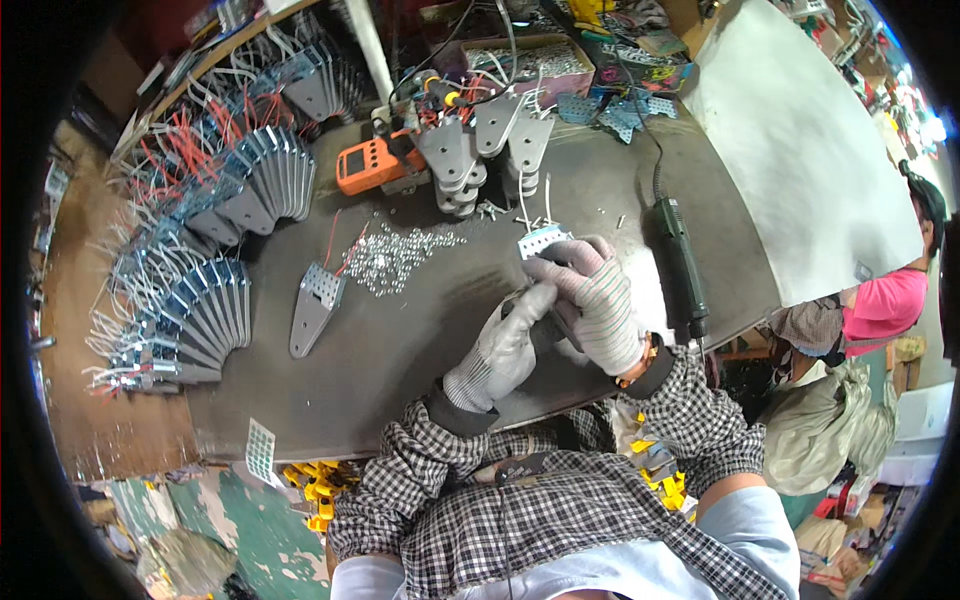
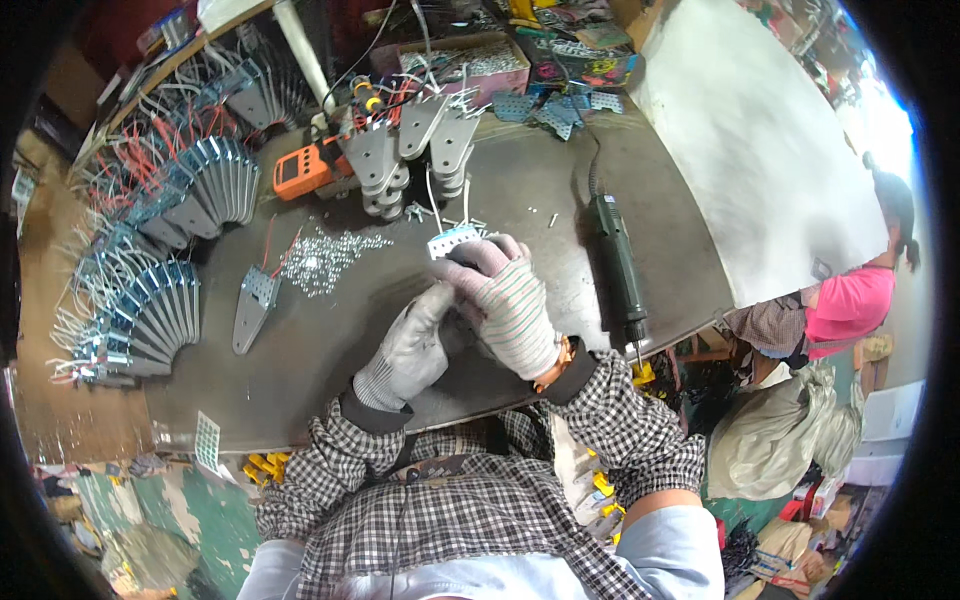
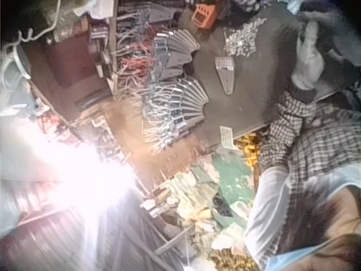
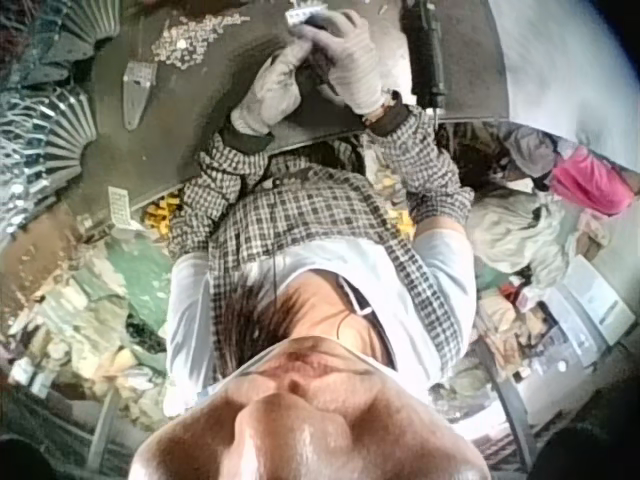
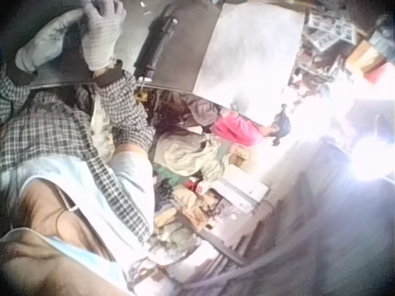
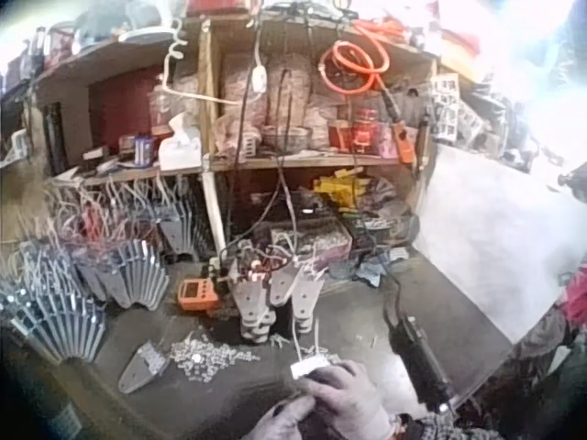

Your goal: The person assembles metal components by aligning perforated plates and brackets, driving screws with an electric screwdriver, and placing the assembled units aside. They then solder wires onto the metal pieces using a soldering iron.

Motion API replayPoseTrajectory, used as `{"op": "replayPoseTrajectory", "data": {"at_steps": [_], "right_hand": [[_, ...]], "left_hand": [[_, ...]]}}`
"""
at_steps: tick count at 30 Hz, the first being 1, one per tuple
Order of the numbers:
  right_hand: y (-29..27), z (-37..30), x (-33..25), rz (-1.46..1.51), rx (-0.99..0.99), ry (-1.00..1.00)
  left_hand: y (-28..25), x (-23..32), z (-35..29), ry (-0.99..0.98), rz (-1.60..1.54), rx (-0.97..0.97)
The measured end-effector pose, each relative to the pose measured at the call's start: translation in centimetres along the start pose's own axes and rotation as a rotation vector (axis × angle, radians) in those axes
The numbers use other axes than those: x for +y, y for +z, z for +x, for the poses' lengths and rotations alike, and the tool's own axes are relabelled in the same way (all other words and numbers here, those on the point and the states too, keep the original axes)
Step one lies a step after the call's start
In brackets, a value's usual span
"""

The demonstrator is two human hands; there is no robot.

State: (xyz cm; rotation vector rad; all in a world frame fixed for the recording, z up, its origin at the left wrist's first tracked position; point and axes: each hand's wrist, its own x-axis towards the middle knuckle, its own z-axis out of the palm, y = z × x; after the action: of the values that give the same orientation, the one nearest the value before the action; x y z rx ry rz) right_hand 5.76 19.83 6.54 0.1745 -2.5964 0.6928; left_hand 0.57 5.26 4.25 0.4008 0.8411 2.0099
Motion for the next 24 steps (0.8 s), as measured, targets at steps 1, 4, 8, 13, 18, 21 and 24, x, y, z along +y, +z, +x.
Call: {"op": "replayPoseTrajectory", "data": {"at_steps": [1, 4, 8, 13, 18, 21, 24], "right_hand": [[0.0, 0.0, -0.4, -0.003, 0.011, 0.006], [-0.1, -0.3, 0.0, 0.040, -0.012, 0.169], [-2.5, 0.2, 1.4, 0.151, -0.086, 0.297], [-4.3, 0.1, 6.5, -0.059, 0.199, 0.324], [-5.8, 0.9, 9.5, 0.227, 0.604, 0.377], [-5.6, 1.5, 11.0, 0.193, 0.705, 0.405], [-5.1, 0.0, 11.9, 0.457, 0.724, 0.400]], "left_hand": [[-0.5, -0.3, 0.4, -0.006, 0.008, -0.008], [-1.0, -0.7, 2.0, -0.017, -0.082, -0.042], [-1.1, -0.7, 5.6, -0.016, 0.012, -0.152], [1.4, 0.6, 12.2, -0.158, 0.403, -0.293], [-0.4, 0.2, 25.7, 0.026, 0.832, 0.020], [-2.0, -3.2, 34.0, 0.412, 1.771, 0.401], [0.8, -4.3, 38.5, 0.683, 2.235, 0.217]]}}
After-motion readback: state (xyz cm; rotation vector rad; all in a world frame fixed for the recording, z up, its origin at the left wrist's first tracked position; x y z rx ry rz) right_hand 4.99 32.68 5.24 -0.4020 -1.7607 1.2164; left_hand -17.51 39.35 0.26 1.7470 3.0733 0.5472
